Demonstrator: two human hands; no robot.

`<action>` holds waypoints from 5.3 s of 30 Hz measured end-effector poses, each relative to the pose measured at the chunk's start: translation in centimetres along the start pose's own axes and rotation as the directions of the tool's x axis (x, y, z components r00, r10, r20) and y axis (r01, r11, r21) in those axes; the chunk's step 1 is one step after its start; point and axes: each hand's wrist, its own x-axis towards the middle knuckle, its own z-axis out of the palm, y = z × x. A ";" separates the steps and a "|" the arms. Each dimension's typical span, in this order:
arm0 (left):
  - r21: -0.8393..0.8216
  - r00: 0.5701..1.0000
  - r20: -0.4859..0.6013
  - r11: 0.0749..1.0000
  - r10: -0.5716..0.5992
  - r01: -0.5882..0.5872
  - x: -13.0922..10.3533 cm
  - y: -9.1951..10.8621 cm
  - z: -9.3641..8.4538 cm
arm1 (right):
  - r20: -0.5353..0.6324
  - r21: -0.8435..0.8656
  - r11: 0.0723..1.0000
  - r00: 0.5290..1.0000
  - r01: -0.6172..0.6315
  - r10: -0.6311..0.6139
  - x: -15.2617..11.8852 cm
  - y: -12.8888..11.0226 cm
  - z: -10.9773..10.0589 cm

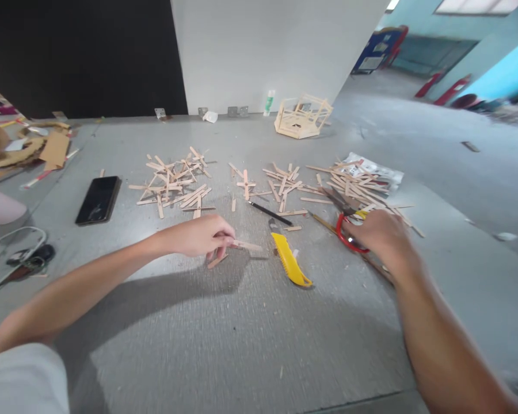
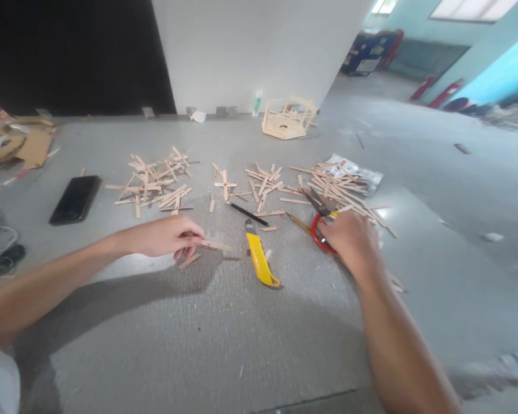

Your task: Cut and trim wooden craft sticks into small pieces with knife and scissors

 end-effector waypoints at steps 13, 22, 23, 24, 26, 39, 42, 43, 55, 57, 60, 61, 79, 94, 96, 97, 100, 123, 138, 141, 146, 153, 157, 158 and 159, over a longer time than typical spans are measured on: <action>-0.230 0.986 -0.118 0.963 0.115 -0.139 -0.2 1.6 2.2 | 0.166 0.951 0.304 0.719 0.066 -0.675 -11.7 -10.7 -0.9; -0.231 0.976 -0.181 0.960 0.117 -0.158 -0.6 2.1 3.0 | 0.166 0.964 0.267 0.737 0.021 -0.655 -12.3 -9.8 -1.5; -0.223 0.977 -0.176 0.962 0.120 -0.158 -0.6 2.2 3.0 | 0.159 0.963 0.269 0.737 0.032 -0.658 -12.4 -9.8 -1.5; -0.220 0.977 -0.171 0.962 0.126 -0.162 -0.6 2.3 3.0 | 0.153 0.961 0.272 0.732 0.046 -0.664 -12.6 -9.8 -1.5; -0.211 0.976 -0.167 0.962 0.142 -0.176 -0.6 2.3 3.1 | 0.157 0.958 0.281 0.711 0.059 -0.685 -12.9 -9.8 -1.7; 0.157 0.928 -0.235 0.954 0.288 -0.257 -0.7 2.0 3.7 | 0.240 0.965 0.247 0.674 -0.088 -0.698 -12.8 -10.1 -2.2; 0.077 0.947 -0.217 0.971 0.236 -0.225 -0.6 2.0 3.9 | 0.242 0.962 0.262 0.662 -0.070 -0.710 -13.0 -10.0 -2.2; 0.095 0.942 -0.235 0.970 0.240 -0.223 -0.6 1.9 4.1 | 0.250 0.961 0.263 0.654 -0.080 -0.714 -13.0 -10.0 -2.2; 0.257 0.904 -0.329 0.947 0.274 -0.193 -1.0 2.1 4.9 | 0.269 0.962 0.231 0.645 -0.145 -0.715 -13.1 -10.2 -2.0; 0.281 0.901 -0.336 0.942 0.275 -0.183 -1.2 2.3 5.0 | 0.262 0.965 0.219 0.649 -0.148 -0.715 -13.2 -10.2 -1.8; 0.154 0.931 -0.268 0.965 0.249 -0.214 -1.8 3.1 3.9 | 0.195 0.978 0.191 0.696 -0.085 -0.691 -13.1 -10.2 -1.8; 0.074 0.940 -0.255 0.974 0.226 -0.214 -2.1 3.4 3.2 | 0.160 0.983 0.177 0.713 -0.052 -0.682 -12.9 -10.1 -2.0; 0.030 0.923 -0.384 0.999 -0.030 0.045 -2.2 0.4 -3.4 | 0.089 0.123 0.705 0.700 0.698 -0.709 -10.5 -10.8 -0.9; -0.150 0.982 -0.151 0.985 -0.113 0.091 1.0 -1.0 5.0 | -0.186 0.010 0.850 0.836 0.527 -0.516 -3.2 -2.5 3.2; -0.149 0.976 -0.194 0.986 -0.104 0.075 0.8 -1.3 5.5 | -0.229 0.079 0.838 0.828 0.539 -0.511 -3.7 -3.1 3.4; -0.155 0.973 -0.207 0.985 -0.101 0.069 0.7 -1.3 5.6 | -0.253 0.115 0.830 0.824 0.546 -0.507 -4.0 -3.5 3.4; -0.190 0.974 -0.208 0.980 -0.092 0.052 0.6 -1.6 5.7 | -0.320 0.216 0.803 0.817 0.556 -0.479 -5.1 -4.7 3.3; -0.712 0.968 -0.246 0.686 -0.040 -0.153 1.5 -2.3 3.4 | -0.606 0.785 0.173 0.795 0.594 0.020 -8.4 -9.0 -0.2; -0.694 0.975 -0.184 0.719 -0.124 -0.039 1.5 -2.0 5.1 | -0.022 0.999 0.027 0.981 0.028 -0.192 -5.4 -7.7 0.1; -0.663 0.973 -0.181 0.749 -0.142 -0.015 1.7 -2.1 5.3 | -0.019 0.981 0.182 0.971 0.064 -0.238 -5.1 -7.7 1.8; -0.587 0.979 -0.157 0.810 -0.128 0.012 1.8 -2.2 5.4 | -0.095 0.939 0.292 0.954 0.180 -0.284 -4.1 -7.1 3.2; -0.562 0.977 -0.153 0.826 -0.148 0.037 1.8 -2.2 5.5 | -0.063 0.922 0.323 0.904 0.215 -0.422 -6.0 -8.2 3.1; -0.588 0.986 -0.152 0.808 -0.069 -0.034 1.7 -2.7 5.9 | -0.151 0.946 0.223 0.928 0.236 -0.341 -6.9 -8.5 1.9; -0.586 0.988 -0.148 0.808 -0.034 -0.060 1.7 -2.7 6.0 | -0.186 0.947 0.195 0.930 0.256 -0.317 -7.0 -8.4 1.5; -0.579 0.989 -0.151 0.811 -0.004 -0.085 1.6 -2.8 6.1 | -0.219 0.942 0.183 0.928 0.281 -0.302 -7.1 -8.2 0.9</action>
